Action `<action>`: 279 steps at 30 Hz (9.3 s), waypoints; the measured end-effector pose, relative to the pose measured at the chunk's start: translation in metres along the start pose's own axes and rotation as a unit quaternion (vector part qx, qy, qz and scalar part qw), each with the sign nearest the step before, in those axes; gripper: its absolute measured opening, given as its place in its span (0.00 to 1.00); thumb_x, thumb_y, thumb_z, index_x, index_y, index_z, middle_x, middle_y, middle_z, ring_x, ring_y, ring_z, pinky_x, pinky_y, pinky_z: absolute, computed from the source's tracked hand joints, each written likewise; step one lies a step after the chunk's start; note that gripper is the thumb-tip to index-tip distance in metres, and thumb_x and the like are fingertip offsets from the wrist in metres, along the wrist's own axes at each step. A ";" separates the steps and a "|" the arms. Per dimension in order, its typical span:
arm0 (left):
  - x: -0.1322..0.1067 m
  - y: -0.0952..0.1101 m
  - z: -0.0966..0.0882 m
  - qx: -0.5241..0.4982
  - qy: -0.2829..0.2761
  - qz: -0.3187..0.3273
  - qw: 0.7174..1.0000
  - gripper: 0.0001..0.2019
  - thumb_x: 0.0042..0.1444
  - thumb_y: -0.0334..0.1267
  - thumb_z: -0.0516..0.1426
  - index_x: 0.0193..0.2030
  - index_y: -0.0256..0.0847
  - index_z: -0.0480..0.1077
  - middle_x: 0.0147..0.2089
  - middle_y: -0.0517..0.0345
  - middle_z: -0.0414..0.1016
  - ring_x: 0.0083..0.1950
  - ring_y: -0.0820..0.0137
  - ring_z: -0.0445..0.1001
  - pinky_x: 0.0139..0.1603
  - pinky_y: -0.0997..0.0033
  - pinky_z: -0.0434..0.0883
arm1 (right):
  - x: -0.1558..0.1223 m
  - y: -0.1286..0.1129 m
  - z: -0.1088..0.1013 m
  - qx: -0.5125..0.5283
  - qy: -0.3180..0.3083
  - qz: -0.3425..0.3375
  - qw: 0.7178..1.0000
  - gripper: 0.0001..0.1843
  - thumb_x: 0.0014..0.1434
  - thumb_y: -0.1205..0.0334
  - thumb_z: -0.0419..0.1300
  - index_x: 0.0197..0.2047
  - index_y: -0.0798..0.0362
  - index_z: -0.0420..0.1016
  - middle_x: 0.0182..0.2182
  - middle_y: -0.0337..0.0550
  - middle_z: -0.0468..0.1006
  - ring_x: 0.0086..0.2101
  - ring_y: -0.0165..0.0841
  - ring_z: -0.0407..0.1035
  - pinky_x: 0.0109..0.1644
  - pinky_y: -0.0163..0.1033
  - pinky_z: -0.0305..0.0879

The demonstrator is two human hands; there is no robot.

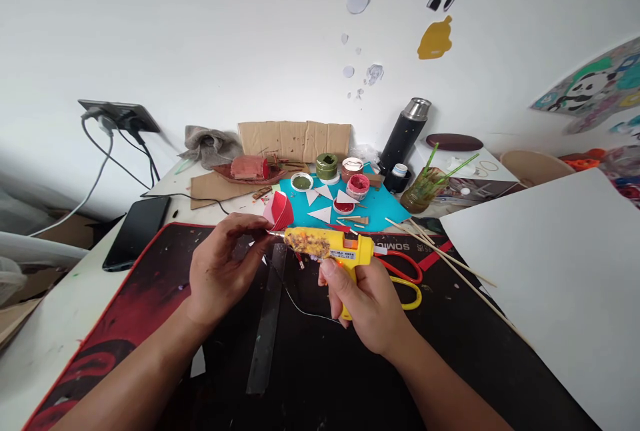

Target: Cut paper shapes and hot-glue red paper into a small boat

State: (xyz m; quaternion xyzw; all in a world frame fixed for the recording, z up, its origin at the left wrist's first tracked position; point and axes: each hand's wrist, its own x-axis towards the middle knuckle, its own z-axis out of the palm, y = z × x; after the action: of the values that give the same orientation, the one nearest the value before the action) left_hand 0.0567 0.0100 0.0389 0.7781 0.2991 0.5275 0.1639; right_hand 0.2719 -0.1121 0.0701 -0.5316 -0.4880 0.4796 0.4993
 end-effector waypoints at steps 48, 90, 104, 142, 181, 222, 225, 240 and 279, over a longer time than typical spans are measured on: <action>0.001 0.000 -0.001 0.019 -0.013 0.016 1.000 0.15 0.67 0.31 0.67 0.56 0.50 0.76 0.48 0.57 0.86 0.49 0.62 0.87 0.50 0.60 0.84 | -0.002 -0.003 0.000 -0.008 -0.003 -0.003 1.000 0.34 0.73 0.27 0.58 0.31 0.49 0.71 0.16 0.34 0.69 0.16 0.28 0.63 0.23 0.34 0.59; 0.002 0.014 -0.005 0.006 -0.032 0.147 0.989 0.22 0.63 0.19 0.66 0.59 0.45 0.74 0.50 0.54 0.87 0.51 0.65 0.87 0.52 0.65 0.83 | 0.019 0.007 0.000 0.221 0.079 0.017 0.972 0.29 0.64 0.31 0.72 0.39 0.52 0.81 0.19 0.34 0.77 0.16 0.31 0.73 0.24 0.34 0.63; -0.007 0.025 -0.005 0.029 -0.086 0.246 0.965 0.16 0.66 0.18 0.62 0.56 0.40 0.73 0.51 0.47 0.87 0.56 0.64 0.86 0.55 0.65 0.84 | 0.033 0.018 0.004 0.392 0.196 0.000 0.899 0.38 0.50 0.26 0.79 0.41 0.51 0.77 0.27 0.38 0.83 0.20 0.32 0.78 0.19 0.30 0.61; -0.002 0.050 0.009 -0.076 -0.179 0.232 0.953 0.10 0.69 0.23 0.62 0.54 0.37 0.77 0.43 0.48 0.85 0.46 0.62 0.85 0.47 0.63 0.85 | 0.029 0.010 0.007 0.363 0.270 0.069 0.889 0.29 0.51 0.37 0.82 0.49 0.44 0.85 0.35 0.37 0.86 0.28 0.32 0.75 0.25 0.35 0.64; -0.006 0.047 0.009 -0.106 -0.169 0.182 0.963 0.11 0.70 0.32 0.66 0.58 0.41 0.77 0.46 0.51 0.83 0.47 0.62 0.84 0.47 0.63 0.83 | 0.027 0.009 0.007 0.367 0.232 0.106 0.895 0.25 0.56 0.35 0.79 0.43 0.44 0.83 0.30 0.34 0.83 0.25 0.30 0.74 0.24 0.34 0.64; 0.027 -0.003 -0.009 0.139 0.036 0.128 0.981 0.19 0.68 0.30 0.68 0.63 0.45 0.73 0.67 0.44 0.83 0.74 0.51 0.77 0.69 0.47 0.77 | 0.013 0.010 0.010 0.241 0.114 -0.028 0.963 0.32 0.69 0.30 0.67 0.45 0.54 0.80 0.19 0.33 0.73 0.15 0.25 0.63 0.21 0.31 0.55; 0.027 -0.004 -0.008 0.156 0.031 0.143 0.977 0.19 0.67 0.32 0.69 0.61 0.46 0.74 0.61 0.46 0.87 0.68 0.51 0.81 0.66 0.48 0.78 | 0.007 0.011 0.013 0.200 0.043 -0.030 0.978 0.35 0.71 0.28 0.63 0.34 0.55 0.79 0.20 0.38 0.74 0.15 0.25 0.63 0.22 0.33 0.56; 0.026 -0.006 -0.009 0.207 0.045 0.184 0.960 0.21 0.64 0.32 0.71 0.63 0.47 0.76 0.56 0.47 0.88 0.60 0.48 0.81 0.61 0.45 0.74 | -0.003 0.007 0.018 0.102 -0.003 0.012 0.995 0.41 0.66 0.19 0.60 0.28 0.52 0.75 0.17 0.37 0.71 0.15 0.27 0.62 0.22 0.35 0.57; 0.022 -0.007 -0.016 0.270 0.085 0.188 0.941 0.26 0.62 0.30 0.71 0.64 0.57 0.77 0.57 0.50 0.87 0.58 0.46 0.78 0.56 0.38 0.74 | -0.004 0.007 0.016 0.070 0.011 0.031 0.997 0.41 0.67 0.19 0.59 0.26 0.51 0.72 0.15 0.37 0.69 0.14 0.26 0.60 0.22 0.35 0.57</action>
State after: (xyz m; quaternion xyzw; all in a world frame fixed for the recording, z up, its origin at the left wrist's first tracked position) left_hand 0.0455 0.0283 0.0573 0.7872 0.2917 0.5127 -0.1800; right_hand 0.2560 -0.1148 0.0629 -0.5149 -0.4312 0.5223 0.5256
